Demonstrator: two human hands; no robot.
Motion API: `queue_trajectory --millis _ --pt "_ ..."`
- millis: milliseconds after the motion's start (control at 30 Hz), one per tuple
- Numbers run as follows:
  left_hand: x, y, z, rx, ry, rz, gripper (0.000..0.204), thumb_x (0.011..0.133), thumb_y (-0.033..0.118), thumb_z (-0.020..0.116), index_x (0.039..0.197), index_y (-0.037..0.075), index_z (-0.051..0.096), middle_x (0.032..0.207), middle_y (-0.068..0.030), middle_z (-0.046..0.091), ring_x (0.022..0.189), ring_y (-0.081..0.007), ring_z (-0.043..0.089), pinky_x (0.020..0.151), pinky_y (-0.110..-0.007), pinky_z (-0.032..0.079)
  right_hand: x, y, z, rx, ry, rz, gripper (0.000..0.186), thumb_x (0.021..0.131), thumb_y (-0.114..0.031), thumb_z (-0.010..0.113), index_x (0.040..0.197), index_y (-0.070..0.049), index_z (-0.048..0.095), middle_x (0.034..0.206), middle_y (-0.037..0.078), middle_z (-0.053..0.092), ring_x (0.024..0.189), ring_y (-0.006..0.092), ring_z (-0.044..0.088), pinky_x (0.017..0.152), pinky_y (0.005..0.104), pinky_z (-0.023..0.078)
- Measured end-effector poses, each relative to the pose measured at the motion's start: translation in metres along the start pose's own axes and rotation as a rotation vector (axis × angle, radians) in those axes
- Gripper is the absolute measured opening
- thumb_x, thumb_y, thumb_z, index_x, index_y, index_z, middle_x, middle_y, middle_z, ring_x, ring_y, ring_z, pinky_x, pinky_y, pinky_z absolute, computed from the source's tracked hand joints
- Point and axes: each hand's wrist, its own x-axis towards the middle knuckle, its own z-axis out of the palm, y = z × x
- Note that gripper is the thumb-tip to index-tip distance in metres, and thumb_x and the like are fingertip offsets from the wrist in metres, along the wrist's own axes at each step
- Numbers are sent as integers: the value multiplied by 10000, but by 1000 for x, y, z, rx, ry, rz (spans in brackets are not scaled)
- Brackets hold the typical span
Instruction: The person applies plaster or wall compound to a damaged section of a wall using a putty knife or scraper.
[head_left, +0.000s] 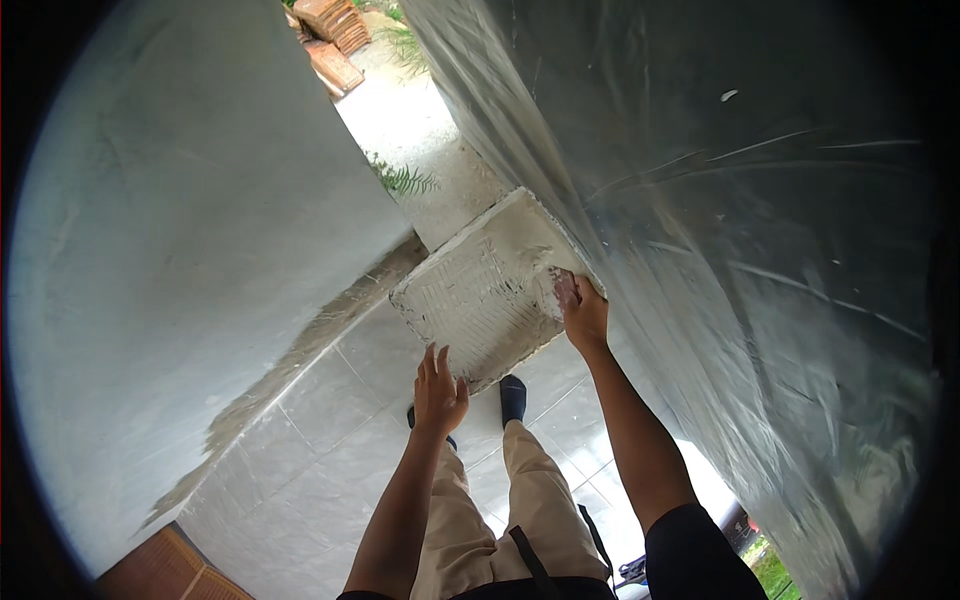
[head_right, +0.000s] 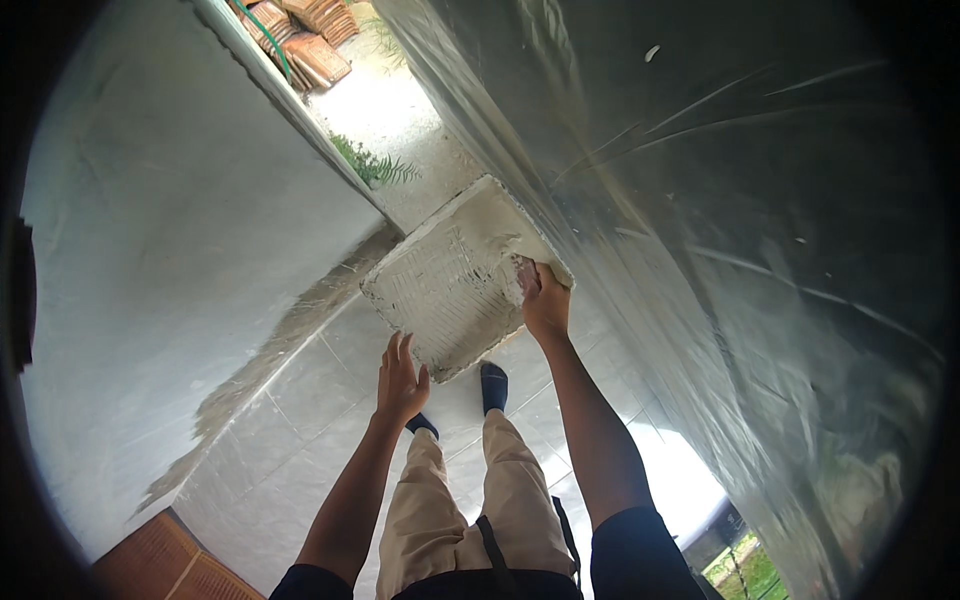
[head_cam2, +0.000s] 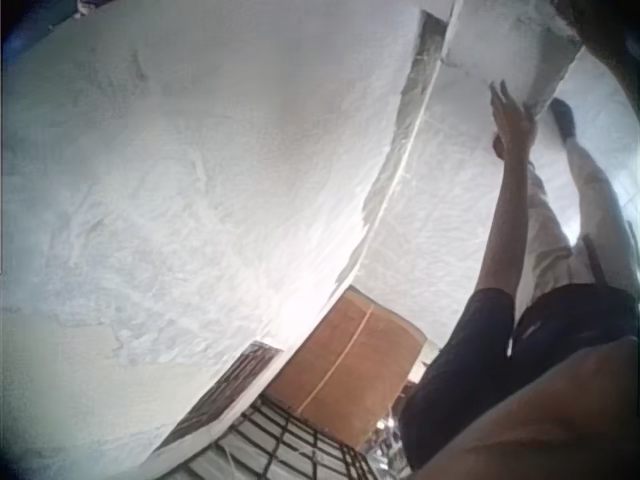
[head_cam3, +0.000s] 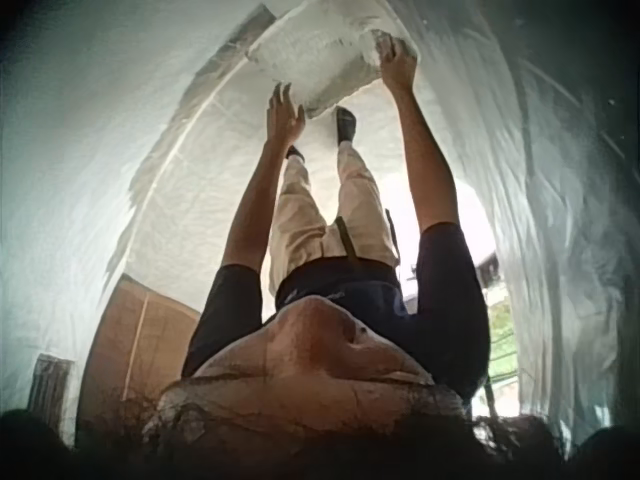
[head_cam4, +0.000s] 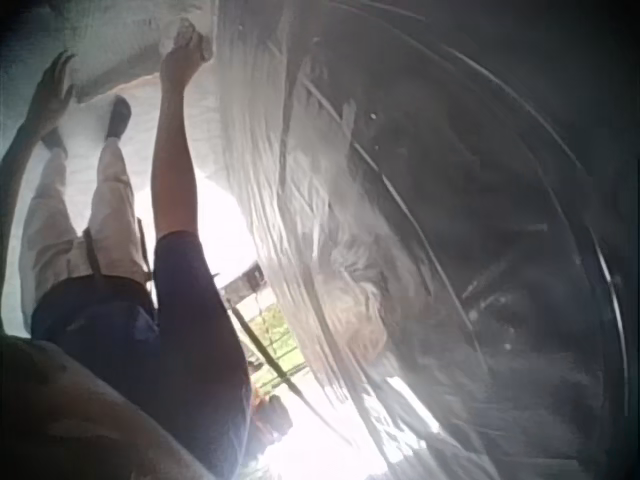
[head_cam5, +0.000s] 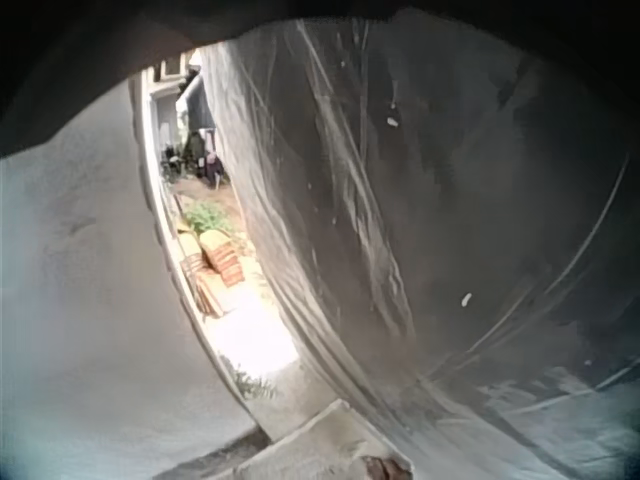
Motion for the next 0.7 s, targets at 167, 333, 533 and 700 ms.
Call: queue_trajectory --millis 167,333,533,700 --pt "13 -8 25 -156 172 -34 677 839 105 569 1424 -3 246 1483 -290 209 1316 -488 322 1075 -524 329 19 -4 21 -80 -54 -56 300 864 -39 554 1162 -57 586 976 255 655 908 444 627 781 491 507" --pt "21 -11 43 -230 211 -132 702 845 98 558 1432 -30 195 1483 -331 156 1347 -520 264 1109 -529 285 35 1 34 -120 -112 -88 304 859 -43 567 1161 -34 599 976 253 656 904 427 635 783 460 505" --pt "33 -16 54 -258 220 -188 731 855 99 547 1451 -27 143 1484 -380 92 1368 -545 207 1126 -537 244 44 12 46 -159 -151 -169 341 813 30 562 1152 -1 577 1040 235 649 973 401 628 827 461 508" --pt "40 -13 57 -324 240 -255 742 861 100 543 1462 -15 122 1485 -393 70 1369 -562 179 1124 -560 219 47 13 49 -154 -166 -157 344 803 37 560 1144 -2 580 1023 237 652 967 396 631 826 460 508"
